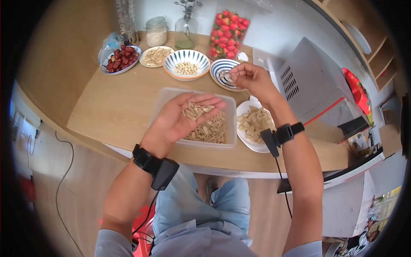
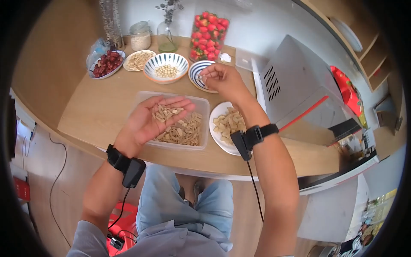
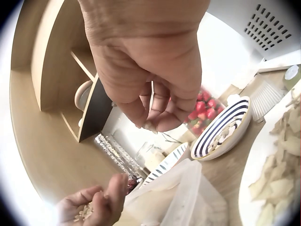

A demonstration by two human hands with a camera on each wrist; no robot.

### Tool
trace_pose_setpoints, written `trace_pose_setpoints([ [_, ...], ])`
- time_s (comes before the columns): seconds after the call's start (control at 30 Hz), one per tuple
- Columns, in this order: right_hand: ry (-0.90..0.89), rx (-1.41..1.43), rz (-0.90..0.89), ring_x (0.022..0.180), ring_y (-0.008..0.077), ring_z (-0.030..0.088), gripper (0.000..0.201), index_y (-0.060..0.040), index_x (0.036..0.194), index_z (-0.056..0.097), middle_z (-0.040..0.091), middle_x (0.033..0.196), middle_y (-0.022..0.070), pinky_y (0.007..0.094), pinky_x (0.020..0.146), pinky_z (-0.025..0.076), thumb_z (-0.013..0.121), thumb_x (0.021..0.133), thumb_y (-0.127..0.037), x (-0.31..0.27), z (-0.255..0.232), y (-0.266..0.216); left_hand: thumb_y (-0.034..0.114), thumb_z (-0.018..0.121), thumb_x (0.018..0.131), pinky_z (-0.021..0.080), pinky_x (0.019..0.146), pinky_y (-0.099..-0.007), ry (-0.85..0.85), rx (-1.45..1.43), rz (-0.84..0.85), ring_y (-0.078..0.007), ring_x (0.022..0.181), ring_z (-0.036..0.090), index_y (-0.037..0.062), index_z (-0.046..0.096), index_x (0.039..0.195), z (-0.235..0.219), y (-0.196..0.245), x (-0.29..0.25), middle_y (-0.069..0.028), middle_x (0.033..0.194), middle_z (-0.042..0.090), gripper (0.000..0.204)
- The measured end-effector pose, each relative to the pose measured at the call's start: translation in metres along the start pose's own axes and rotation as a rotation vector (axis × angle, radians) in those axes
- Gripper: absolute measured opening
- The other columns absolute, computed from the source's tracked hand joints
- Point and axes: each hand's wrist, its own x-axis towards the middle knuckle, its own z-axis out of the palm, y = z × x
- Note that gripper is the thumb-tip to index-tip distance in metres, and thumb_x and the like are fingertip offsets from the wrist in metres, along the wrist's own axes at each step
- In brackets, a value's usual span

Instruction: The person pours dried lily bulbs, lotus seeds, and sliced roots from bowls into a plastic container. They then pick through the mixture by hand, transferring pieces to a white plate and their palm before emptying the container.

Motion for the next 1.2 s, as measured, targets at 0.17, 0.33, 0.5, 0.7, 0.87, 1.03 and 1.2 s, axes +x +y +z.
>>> trace_pose_setpoints([
  [0.17, 0.088, -0.028, -0.005, 0.083, 0.0089, 0.068, 0.015, 0.0001, 0.107, 0.074, 0.073, 0.092, 0.0034, 0.0246, 0.076, 0.055, 0.072, 0.093, -0.001, 0.011, -0.022, 0.024, 0.016, 0.033, 0.111, 0.040, 0.126, -0.0493, -0.008, -0.035, -0.008, -0.0467, 0.146, 0.046, -0.0221, 0.042, 0.145, 0.001, -0.001, 0.006, -0.0350, 0.150, 0.051, 0.051],
  [0.33, 0.042, -0.231, 0.018, 0.079, 0.0072, 0.066, 0.013, -0.0024, 0.105, 0.074, 0.072, 0.089, 0.0012, 0.0242, 0.071, 0.053, 0.072, 0.092, -0.001, 0.052, -0.035, 0.049, 0.019, 0.030, 0.112, 0.039, 0.127, -0.0482, 0.032, -0.009, -0.014, -0.0455, 0.147, 0.045, -0.0208, 0.042, 0.146, 0.003, 0.000, 0.003, -0.0347, 0.151, 0.050, 0.054],
  [0.5, 0.021, -0.450, -0.039, 0.076, 0.0075, 0.066, 0.009, -0.0028, 0.098, 0.075, 0.073, 0.085, 0.0006, 0.0258, 0.071, 0.054, 0.073, 0.090, -0.003, 0.094, -0.045, 0.090, 0.021, 0.029, 0.113, 0.039, 0.127, -0.0477, 0.075, -0.013, -0.018, -0.0447, 0.147, 0.045, -0.0193, 0.043, 0.147, 0.014, 0.002, 0.005, -0.0336, 0.152, 0.051, 0.055],
  [0.7, 0.008, -0.437, -0.150, 0.075, 0.0165, 0.070, 0.011, -0.0023, 0.099, 0.076, 0.075, 0.084, 0.0094, 0.0306, 0.073, 0.056, 0.074, 0.088, -0.002, 0.105, -0.049, 0.113, 0.021, 0.030, 0.113, 0.038, 0.127, -0.0483, 0.061, -0.033, -0.022, -0.0456, 0.148, 0.044, -0.0195, 0.044, 0.146, 0.032, 0.008, 0.022, -0.0337, 0.152, 0.050, 0.054],
  [0.87, 0.016, -0.569, -0.198, 0.083, 0.0300, 0.073, 0.014, 0.0001, 0.101, 0.075, 0.074, 0.090, 0.0181, 0.0376, 0.078, 0.057, 0.072, 0.087, -0.001, 0.103, -0.047, 0.108, 0.022, 0.032, 0.113, 0.036, 0.128, -0.0487, 0.097, -0.027, -0.047, -0.0457, 0.148, 0.044, -0.0186, 0.044, 0.147, 0.037, 0.012, 0.040, -0.0334, 0.153, 0.049, 0.054],
  [1.03, 0.146, -0.602, -0.350, 0.092, 0.0346, 0.072, 0.017, 0.0006, 0.106, 0.075, 0.073, 0.100, 0.0197, 0.0425, 0.083, 0.056, 0.068, 0.090, 0.001, 0.095, -0.050, 0.076, 0.025, 0.034, 0.113, 0.036, 0.128, -0.0490, 0.077, -0.034, -0.087, -0.0439, 0.149, 0.043, -0.0154, 0.045, 0.148, 0.033, 0.021, 0.052, -0.0310, 0.155, 0.049, 0.055],
  [1.2, 0.110, -0.259, -0.274, 0.087, 0.0338, 0.070, 0.023, -0.0017, 0.112, 0.075, 0.070, 0.099, 0.0171, 0.0405, 0.081, 0.056, 0.067, 0.091, 0.004, 0.035, -0.026, -0.002, 0.030, 0.036, 0.114, 0.037, 0.127, -0.0495, 0.005, -0.039, -0.146, -0.0399, 0.149, 0.045, -0.0128, 0.045, 0.150, 0.042, 0.029, 0.061, -0.0268, 0.155, 0.051, 0.057],
])
